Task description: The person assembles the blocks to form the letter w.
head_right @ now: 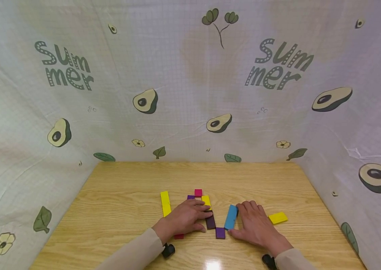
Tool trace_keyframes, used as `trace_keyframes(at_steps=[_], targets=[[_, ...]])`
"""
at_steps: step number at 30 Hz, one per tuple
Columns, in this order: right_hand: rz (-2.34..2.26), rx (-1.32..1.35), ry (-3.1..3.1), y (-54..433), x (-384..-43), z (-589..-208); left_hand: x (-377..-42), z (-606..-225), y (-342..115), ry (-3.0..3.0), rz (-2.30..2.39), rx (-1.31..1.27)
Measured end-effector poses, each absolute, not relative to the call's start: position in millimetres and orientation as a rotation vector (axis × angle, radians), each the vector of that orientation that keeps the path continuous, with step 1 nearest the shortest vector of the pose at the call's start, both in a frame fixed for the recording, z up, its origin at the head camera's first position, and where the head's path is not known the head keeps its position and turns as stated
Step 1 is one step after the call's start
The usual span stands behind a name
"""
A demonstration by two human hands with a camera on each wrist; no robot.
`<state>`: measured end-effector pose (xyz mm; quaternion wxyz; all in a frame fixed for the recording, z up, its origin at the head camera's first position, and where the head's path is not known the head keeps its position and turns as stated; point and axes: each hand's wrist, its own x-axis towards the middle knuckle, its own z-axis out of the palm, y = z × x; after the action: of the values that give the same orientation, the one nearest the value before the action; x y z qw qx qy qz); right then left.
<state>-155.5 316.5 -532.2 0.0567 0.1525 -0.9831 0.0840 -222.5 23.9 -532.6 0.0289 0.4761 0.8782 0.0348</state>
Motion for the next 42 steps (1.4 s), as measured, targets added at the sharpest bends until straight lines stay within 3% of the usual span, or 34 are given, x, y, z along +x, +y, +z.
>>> trace_keyframes(at_steps=[11,27,42], targets=[[0.319,0.287,-2.932,342,-151,-527,-224,-535,24,2.709,0.114,1.466],[0.185,-0.106,-2.819,401,-118,-533,-222,-531,24,2.707,0.11,1.461],[0.09,-0.11,-2.769,414,-117,-540,-222,-535,24,2.719,0.108,1.469]])
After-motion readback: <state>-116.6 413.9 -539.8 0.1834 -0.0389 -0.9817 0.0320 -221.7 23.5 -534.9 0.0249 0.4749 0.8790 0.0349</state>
